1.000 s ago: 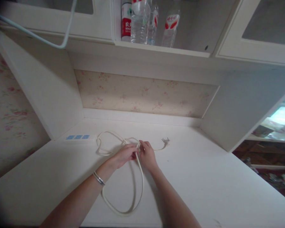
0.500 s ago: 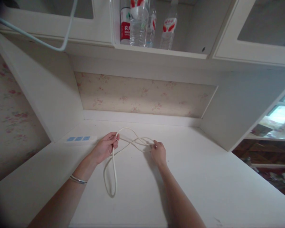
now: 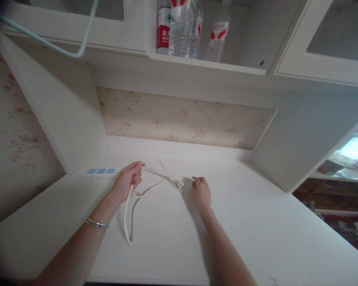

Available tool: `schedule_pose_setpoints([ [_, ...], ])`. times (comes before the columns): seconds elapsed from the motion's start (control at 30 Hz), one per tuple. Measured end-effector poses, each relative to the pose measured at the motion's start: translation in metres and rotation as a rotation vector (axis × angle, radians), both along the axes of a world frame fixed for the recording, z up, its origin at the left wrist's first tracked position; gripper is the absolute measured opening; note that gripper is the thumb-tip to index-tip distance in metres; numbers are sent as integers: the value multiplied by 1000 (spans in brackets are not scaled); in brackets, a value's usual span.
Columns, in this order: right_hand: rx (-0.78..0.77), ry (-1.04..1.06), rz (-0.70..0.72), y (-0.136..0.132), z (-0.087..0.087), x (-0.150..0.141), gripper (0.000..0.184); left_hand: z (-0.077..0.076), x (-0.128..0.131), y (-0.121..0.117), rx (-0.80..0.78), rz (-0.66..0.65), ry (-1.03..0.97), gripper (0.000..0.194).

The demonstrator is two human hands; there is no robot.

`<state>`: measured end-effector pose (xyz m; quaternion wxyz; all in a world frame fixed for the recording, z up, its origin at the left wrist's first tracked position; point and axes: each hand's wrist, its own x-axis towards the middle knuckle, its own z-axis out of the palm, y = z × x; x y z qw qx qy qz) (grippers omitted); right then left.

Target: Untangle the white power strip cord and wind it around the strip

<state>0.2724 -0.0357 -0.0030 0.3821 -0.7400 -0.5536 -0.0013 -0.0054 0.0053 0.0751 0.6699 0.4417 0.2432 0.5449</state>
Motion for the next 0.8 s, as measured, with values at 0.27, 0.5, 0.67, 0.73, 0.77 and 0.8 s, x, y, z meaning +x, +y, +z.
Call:
schedule_pose_setpoints([
  [0.27, -269, 1210, 714, -11, 83, -80, 53, -1, 30, -20, 413, 77, 396, 30],
  [0.5, -226, 1163, 677, 10, 148, -70, 22, -11, 41, -23, 607, 36, 547, 31],
  [0.67, -11, 877, 512, 15, 166, -1, 29, -41, 14, -3, 679, 23, 1001, 36],
  [0.73, 82, 730, 329, 17, 163, 38, 30, -53, 2, 3, 697, 89, 1267, 41],
  [0.77, 127, 657, 233, 18, 159, 59, 31, -57, -2, 5, 694, 124, 1378, 44],
  [0.8, 160, 585, 131, 19, 153, 80, 32, -61, -5, 6, 692, 157, 1471, 45],
])
